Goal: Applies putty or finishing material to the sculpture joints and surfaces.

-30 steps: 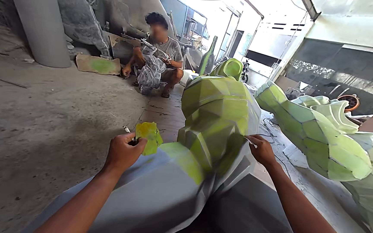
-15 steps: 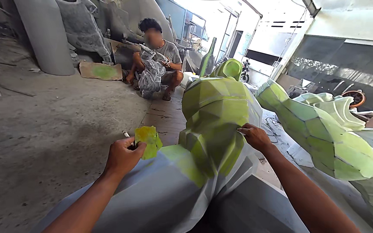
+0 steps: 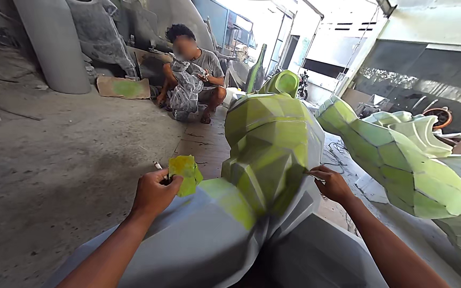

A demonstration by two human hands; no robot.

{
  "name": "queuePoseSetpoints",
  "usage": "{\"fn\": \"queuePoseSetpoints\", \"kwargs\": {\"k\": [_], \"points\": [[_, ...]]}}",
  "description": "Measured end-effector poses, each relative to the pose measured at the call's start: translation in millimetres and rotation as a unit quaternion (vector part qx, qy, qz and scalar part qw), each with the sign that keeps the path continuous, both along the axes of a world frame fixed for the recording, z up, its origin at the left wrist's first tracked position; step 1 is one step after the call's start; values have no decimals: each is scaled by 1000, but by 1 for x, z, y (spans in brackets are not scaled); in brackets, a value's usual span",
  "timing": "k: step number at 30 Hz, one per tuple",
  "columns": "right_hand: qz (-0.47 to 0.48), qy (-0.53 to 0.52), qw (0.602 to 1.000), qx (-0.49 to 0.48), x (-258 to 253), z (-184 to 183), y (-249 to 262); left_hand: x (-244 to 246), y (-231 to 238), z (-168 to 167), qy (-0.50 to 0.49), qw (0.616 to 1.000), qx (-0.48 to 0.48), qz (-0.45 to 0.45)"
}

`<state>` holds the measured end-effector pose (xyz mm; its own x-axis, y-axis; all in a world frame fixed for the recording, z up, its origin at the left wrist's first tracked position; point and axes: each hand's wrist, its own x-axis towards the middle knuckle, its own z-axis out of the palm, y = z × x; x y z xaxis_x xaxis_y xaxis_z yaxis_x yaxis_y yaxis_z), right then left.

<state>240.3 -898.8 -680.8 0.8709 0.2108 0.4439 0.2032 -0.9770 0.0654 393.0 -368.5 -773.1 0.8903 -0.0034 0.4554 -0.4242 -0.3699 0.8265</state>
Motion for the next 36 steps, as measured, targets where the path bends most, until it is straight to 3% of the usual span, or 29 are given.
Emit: {"fn": "queuePoseSetpoints", "kwargs": {"k": [4,8,11,13,15,20,31,36], "points": [[6,-42,999,25,9,9,12,1,1,0,-2,1000,2,0],[1,-125,977,172,10,3,49,2,1,-1,-8,1000,-1,3],[-34,-100,963,248,11,-14,76,0,1,1,-13,1000,4,-5],[-97,4,971,220,9,-19,91,0,2,1,-16,1000,7,1],[-163,118,972,126,9,-22,103,-1,2,1,-15,1000,9,-1],[-222,282,933,-4,12,-21,121,0,2,1,-9,1000,7,8],[-172,303,932,102,-4,-64,134,0,-1,1,-3,1000,2,4],[-161,226,955,108,-5,-42,131,-1,-1,3,2,1000,-6,0]]}}
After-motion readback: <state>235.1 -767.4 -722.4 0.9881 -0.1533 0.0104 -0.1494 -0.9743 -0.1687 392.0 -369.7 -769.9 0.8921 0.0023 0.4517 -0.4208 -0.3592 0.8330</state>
